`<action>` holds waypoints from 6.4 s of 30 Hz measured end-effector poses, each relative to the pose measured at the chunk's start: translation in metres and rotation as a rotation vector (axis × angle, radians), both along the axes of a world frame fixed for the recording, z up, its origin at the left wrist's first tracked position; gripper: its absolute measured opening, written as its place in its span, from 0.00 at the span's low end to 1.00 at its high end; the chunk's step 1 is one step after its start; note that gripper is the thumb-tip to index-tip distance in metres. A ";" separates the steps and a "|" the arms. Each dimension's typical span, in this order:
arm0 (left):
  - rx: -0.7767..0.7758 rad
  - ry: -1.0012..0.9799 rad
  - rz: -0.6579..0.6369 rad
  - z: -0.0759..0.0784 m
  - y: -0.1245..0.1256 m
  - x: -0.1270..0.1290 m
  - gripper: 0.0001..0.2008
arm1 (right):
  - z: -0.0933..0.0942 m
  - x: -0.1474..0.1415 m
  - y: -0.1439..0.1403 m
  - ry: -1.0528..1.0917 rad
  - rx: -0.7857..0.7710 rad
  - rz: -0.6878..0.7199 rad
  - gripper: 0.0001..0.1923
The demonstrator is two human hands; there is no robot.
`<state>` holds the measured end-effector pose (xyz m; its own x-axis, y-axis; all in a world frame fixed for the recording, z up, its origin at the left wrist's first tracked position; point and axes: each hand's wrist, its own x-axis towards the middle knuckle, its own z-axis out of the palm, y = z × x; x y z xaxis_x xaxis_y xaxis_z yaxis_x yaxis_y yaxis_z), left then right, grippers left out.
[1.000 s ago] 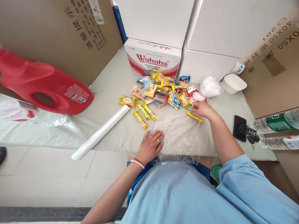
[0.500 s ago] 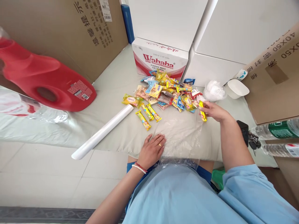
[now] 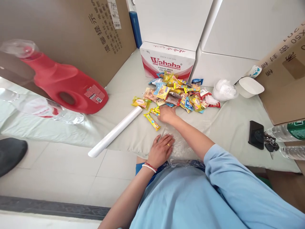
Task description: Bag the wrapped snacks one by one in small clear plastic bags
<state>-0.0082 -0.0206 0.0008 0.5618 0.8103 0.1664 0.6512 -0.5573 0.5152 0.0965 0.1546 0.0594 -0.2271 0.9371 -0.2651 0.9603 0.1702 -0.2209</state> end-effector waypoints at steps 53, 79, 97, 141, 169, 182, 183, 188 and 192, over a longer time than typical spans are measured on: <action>0.099 0.152 0.101 0.002 -0.001 0.002 0.36 | -0.002 0.151 -0.158 0.093 0.140 0.294 0.27; 0.399 -0.251 0.607 0.023 0.013 -0.012 0.08 | -0.002 0.204 -0.134 0.084 0.129 -0.049 0.14; 0.128 0.132 0.047 0.028 0.030 0.070 0.19 | 0.031 0.153 -0.044 0.192 -0.150 0.166 0.03; -0.182 -0.211 0.255 0.026 0.062 0.018 0.09 | -0.022 0.146 -0.159 0.476 0.188 0.285 0.15; 0.422 0.170 -0.003 -0.015 0.002 0.072 0.25 | -0.010 0.232 -0.225 0.389 0.159 -0.419 0.19; 0.246 0.194 -0.004 -0.008 -0.004 0.082 0.27 | 0.018 0.157 -0.183 0.251 0.106 -0.272 0.07; 0.214 0.159 0.000 -0.004 -0.004 0.081 0.28 | 0.018 0.148 -0.174 0.197 0.089 -0.246 0.08; 0.004 -0.294 0.057 0.011 0.003 0.066 0.24 | 0.007 0.125 -0.162 0.069 0.089 -0.186 0.11; -0.026 -0.428 0.451 0.009 0.020 0.064 0.20 | 0.002 0.127 -0.170 0.066 0.110 -0.184 0.11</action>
